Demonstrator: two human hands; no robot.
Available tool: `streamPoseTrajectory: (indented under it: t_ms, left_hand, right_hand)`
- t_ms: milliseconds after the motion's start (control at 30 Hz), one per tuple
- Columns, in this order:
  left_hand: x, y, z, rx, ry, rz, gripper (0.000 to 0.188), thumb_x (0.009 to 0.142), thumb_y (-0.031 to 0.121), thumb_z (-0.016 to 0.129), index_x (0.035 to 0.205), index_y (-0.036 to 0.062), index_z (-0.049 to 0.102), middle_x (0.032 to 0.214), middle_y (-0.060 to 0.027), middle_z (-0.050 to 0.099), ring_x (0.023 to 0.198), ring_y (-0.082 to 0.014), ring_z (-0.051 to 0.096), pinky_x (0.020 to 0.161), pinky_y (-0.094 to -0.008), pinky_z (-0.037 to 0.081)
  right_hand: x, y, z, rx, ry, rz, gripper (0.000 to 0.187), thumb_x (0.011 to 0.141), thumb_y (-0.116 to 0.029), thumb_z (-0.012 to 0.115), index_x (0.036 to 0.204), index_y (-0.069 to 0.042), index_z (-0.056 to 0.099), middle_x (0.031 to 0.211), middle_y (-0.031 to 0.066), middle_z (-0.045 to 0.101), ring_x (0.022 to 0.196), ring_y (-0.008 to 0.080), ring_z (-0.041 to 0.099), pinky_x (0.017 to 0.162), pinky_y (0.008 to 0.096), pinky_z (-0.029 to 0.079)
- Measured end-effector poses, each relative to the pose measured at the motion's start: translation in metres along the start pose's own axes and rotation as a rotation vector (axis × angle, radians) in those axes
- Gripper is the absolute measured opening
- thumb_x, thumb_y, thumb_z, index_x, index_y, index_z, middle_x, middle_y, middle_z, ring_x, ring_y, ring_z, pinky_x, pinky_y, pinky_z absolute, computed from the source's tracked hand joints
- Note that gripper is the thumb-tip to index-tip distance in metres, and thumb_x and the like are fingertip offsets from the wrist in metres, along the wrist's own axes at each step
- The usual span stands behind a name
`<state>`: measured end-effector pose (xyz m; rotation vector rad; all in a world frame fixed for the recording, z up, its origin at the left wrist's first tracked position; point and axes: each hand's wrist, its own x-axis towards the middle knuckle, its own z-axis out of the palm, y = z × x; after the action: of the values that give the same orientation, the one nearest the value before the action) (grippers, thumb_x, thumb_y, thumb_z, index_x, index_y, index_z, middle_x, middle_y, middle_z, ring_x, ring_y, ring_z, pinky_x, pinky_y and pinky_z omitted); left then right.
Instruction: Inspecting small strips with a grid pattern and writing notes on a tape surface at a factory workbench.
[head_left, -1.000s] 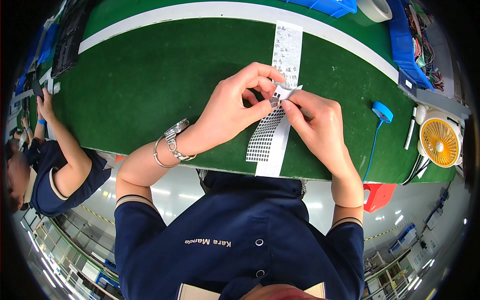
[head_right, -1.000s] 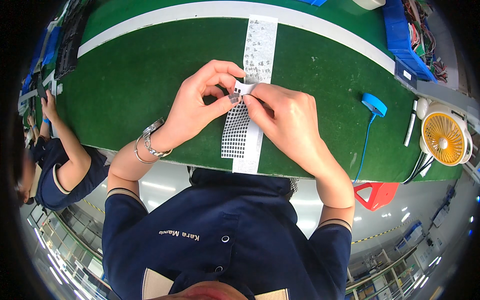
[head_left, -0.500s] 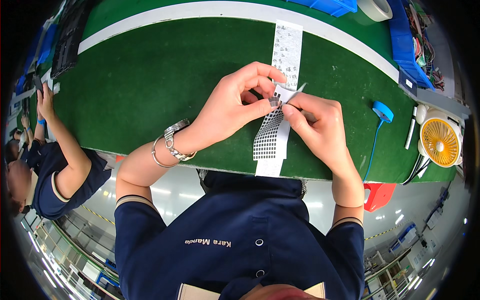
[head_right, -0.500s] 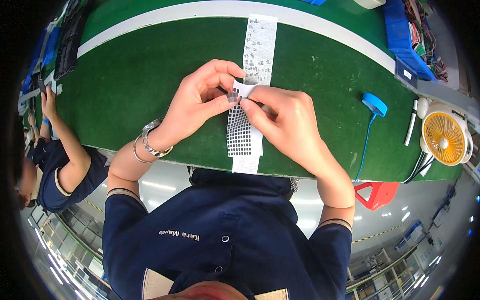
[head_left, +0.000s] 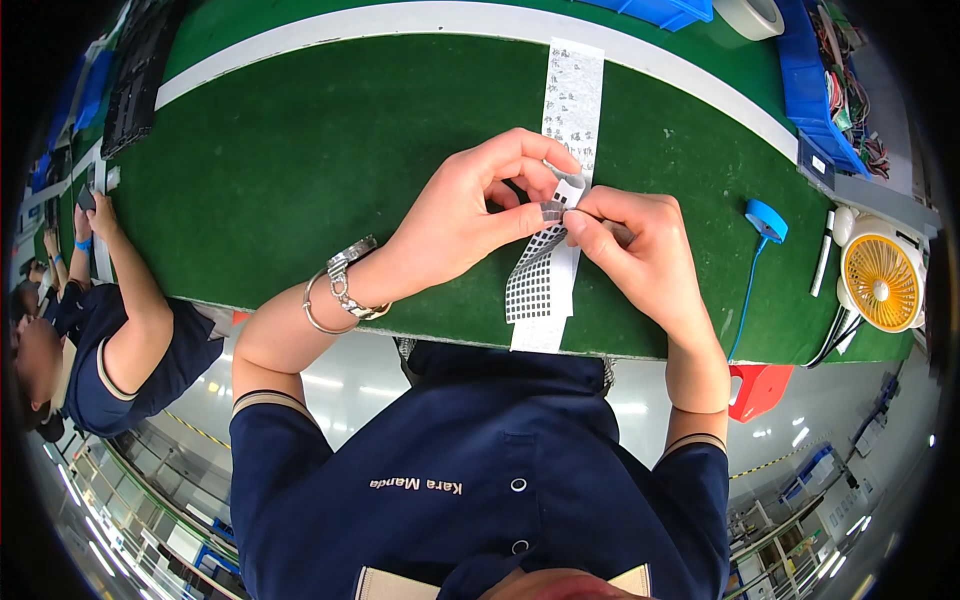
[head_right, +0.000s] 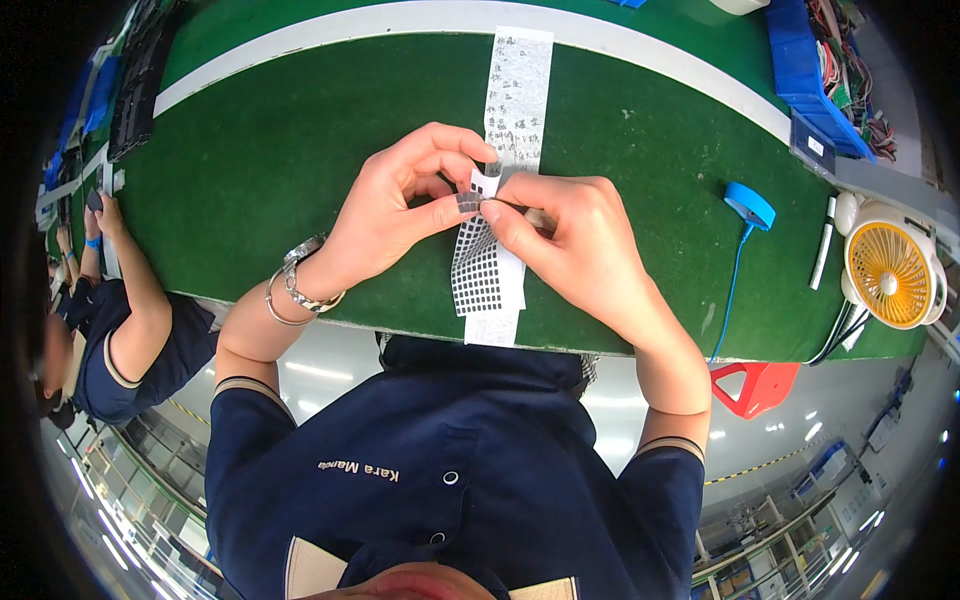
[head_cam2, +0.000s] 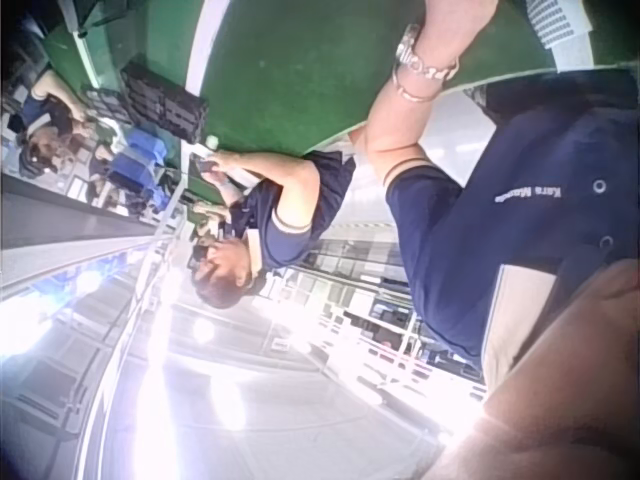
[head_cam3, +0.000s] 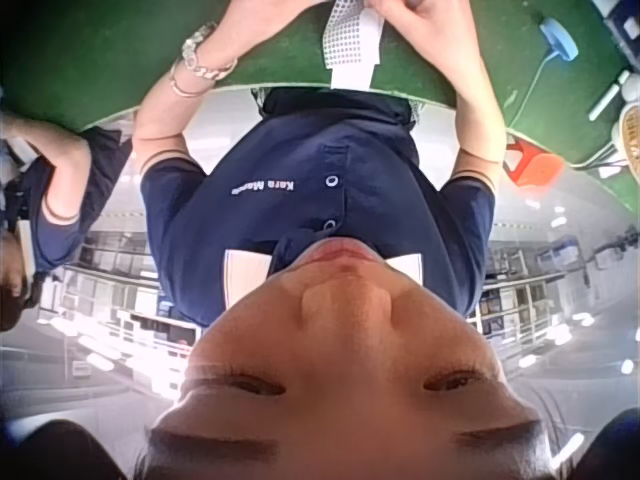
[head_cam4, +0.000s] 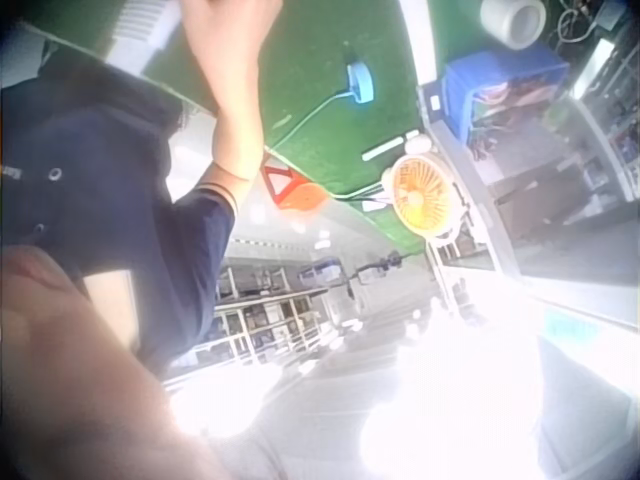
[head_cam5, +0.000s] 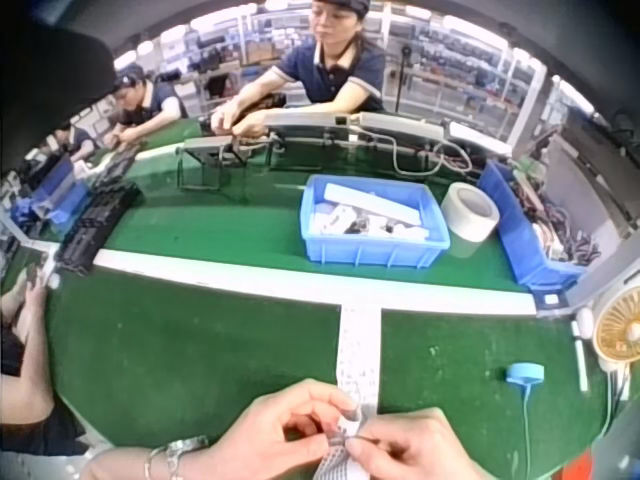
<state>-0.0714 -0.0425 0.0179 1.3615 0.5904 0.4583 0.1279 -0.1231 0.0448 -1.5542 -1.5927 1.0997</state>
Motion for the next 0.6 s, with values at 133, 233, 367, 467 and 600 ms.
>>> streamPoseTrajectory:
  t_ms: [133, 233, 367, 467, 600]
  left_hand:
    - [0.000, 0.000, 0.000, 0.030, -0.002, 0.006, 0.036, 0.090, 0.000, 0.067, 0.124, 0.0011, 0.057, 0.101, -0.0016, 0.065, 0.090, -0.0059, 0.060, 0.076, -0.0224, 0.050]
    - [0.000, 0.001, 0.000, 0.047, 0.001, 0.006, 0.036, 0.089, -0.001, 0.067, 0.124, 0.0014, 0.057, 0.101, -0.0018, 0.065, 0.090, -0.0059, 0.060, 0.077, -0.0223, 0.050]
    - [0.001, -0.004, 0.000, 0.050, 0.022, 0.003, 0.036, 0.090, -0.001, 0.066, 0.124, 0.0016, 0.057, 0.101, -0.0021, 0.065, 0.091, -0.0062, 0.060, 0.077, -0.0224, 0.050]
    - [0.001, -0.002, -0.002, 0.000, 0.034, -0.012, 0.034, 0.091, 0.000, 0.066, 0.124, 0.0016, 0.056, 0.102, -0.0024, 0.064, 0.092, -0.0064, 0.060, 0.077, -0.0219, 0.049]
    - [0.001, -0.003, -0.003, -0.035, 0.048, -0.004, 0.033, 0.093, 0.003, 0.064, 0.125, 0.0014, 0.056, 0.104, -0.0028, 0.065, 0.093, -0.0061, 0.059, 0.078, -0.0211, 0.048]
  right_hand:
    - [0.000, 0.001, -0.001, -0.013, -0.012, 0.016, 0.014, 0.088, -0.015, 0.069, 0.084, -0.001, 0.069, 0.056, 0.0087, 0.053, 0.045, 0.0191, 0.046, 0.047, 0.0331, 0.035]
    - [0.000, 0.000, 0.001, -0.032, 0.005, 0.007, 0.013, 0.088, -0.015, 0.070, 0.085, -0.002, 0.070, 0.057, 0.0089, 0.055, 0.045, 0.0197, 0.048, 0.047, 0.0327, 0.036]
    - [-0.002, -0.004, 0.004, -0.114, 0.083, 0.021, 0.014, 0.089, -0.016, 0.071, 0.086, -0.003, 0.071, 0.058, 0.0091, 0.057, 0.046, 0.0193, 0.051, 0.047, 0.0309, 0.038]
    - [-0.001, -0.008, -0.002, -0.168, 0.125, 0.031, 0.016, 0.090, -0.018, 0.071, 0.086, -0.002, 0.071, 0.059, 0.0088, 0.058, 0.046, 0.0176, 0.051, 0.047, 0.0296, 0.039]
    - [-0.001, -0.008, -0.006, -0.078, 0.147, 0.052, 0.017, 0.092, -0.018, 0.070, 0.087, -0.001, 0.070, 0.060, 0.0090, 0.059, 0.046, 0.0151, 0.052, 0.047, 0.0288, 0.039]
